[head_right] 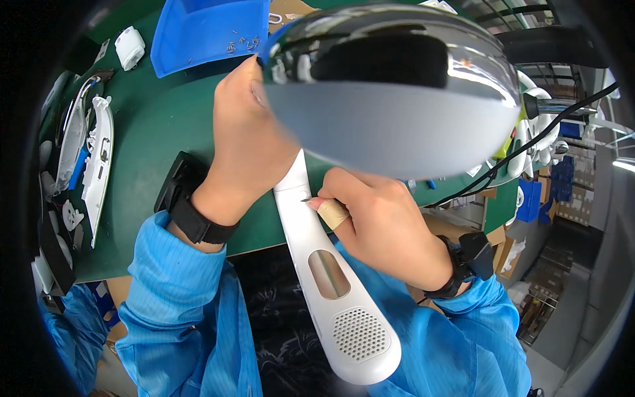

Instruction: Assembling components of a neck massager, including snapping casing parts and using a power screwdriver.

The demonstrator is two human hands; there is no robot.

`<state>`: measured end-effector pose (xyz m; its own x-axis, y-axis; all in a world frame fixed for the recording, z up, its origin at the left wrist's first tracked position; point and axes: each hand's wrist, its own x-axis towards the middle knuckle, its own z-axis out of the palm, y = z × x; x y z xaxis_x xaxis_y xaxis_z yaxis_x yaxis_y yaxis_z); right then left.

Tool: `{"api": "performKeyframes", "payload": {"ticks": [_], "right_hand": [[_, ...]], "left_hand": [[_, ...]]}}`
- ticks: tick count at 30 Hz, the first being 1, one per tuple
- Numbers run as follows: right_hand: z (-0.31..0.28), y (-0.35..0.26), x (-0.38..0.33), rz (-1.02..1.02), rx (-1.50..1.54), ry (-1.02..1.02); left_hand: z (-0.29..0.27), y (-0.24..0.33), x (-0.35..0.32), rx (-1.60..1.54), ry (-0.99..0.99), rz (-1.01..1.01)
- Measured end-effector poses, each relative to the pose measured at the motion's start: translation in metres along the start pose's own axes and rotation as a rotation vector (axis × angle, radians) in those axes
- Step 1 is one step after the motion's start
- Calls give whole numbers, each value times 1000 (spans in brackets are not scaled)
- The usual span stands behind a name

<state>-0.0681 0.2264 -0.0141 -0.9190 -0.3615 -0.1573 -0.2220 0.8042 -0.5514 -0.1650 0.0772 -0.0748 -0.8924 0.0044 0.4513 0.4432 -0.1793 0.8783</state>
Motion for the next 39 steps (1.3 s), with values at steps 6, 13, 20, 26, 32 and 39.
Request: {"api": "performKeyframes", "payload": {"ticks": [6,13,20,26,32,39], "right_hand": [[23,6,-15,169,260,122],[40,14,-22,142,312,183],[31,7,-21,121,237,261],[0,0,-1,86,83,-45],[5,1,-6,270,214,-72],[34,15,-16,111,242,172]], "left_hand": [[-1,-4,0,54,-12,32],[-4,-3,1,91,-48,7],[-3,-3,0,97,-74,56],[-4,0,-2,63,-39,56],[1,3,-1,23,-2,107],[-4,-3,-1,158,-90,31]]}}
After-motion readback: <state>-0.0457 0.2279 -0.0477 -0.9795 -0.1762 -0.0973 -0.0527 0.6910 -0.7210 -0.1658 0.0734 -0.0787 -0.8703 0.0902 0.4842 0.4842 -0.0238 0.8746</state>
